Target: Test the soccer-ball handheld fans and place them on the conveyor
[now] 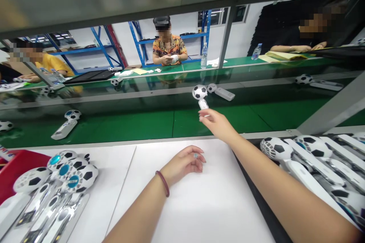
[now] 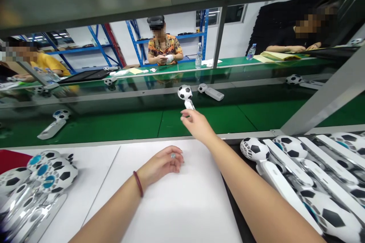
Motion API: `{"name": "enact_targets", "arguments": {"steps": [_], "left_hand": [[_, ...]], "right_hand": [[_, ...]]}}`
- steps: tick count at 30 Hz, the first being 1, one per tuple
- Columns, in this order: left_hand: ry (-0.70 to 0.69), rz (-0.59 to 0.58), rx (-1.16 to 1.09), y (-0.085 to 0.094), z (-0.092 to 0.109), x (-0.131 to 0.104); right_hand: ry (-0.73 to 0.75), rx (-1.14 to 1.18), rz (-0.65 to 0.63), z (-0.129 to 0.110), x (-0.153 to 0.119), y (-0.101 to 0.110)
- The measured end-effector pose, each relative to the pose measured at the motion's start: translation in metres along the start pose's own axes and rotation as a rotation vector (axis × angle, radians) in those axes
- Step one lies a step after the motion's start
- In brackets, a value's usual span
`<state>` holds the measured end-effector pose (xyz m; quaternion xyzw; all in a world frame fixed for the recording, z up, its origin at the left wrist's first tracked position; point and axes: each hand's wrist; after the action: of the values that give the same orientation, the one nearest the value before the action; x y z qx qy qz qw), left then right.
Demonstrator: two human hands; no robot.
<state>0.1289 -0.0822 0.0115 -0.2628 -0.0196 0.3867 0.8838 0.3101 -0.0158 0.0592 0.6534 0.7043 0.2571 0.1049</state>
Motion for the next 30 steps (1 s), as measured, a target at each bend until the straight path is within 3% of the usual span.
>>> {"name": "enact_targets", "arguments": {"steps": [2,6,10,13,18,24,30], "left_hand": [[-0.006,0.006,0.006,0.000,0.000,0.000],[-0.044,-0.015,0.028,0.003,-0.005,0.002],[-0.132,0.020,0.111,0.007,-0.010,0.003],[-0.070,0.090,0.074,0.006,-0.009,0.004],[-0.011,0.043,0.039,0.002,-0.007,0.004],[-0.023,0.008,0.038,-0.003,-0.003,0.002],[-0.022,0.009,0.072,-0.006,0.002,0.003]], "right_hand": [[0.073,0.006,-0.165,-0.018,-0.011,0.000],[0.133,0.023,-0.296,-0.052,-0.048,-0.009],[0.248,0.070,-0.500,-0.047,-0.078,-0.036],[0.178,0.186,-0.495,-0.028,-0.076,-0.049],[-0.113,0.404,-0.545,-0.017,-0.065,-0.049],[-0.045,0.317,-0.527,-0.023,-0.067,-0.046],[-0.072,0.359,-0.514,-0.016,-0.063,-0.046]]}}
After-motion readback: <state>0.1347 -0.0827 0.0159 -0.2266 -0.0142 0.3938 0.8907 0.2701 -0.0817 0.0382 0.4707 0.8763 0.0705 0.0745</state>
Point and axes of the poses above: each hand's wrist, its own x-axis towards the middle knuckle, its own y-axis out of the back of the hand, z = x × y, and after that the axes turned 5 degrees about -z, right-handed
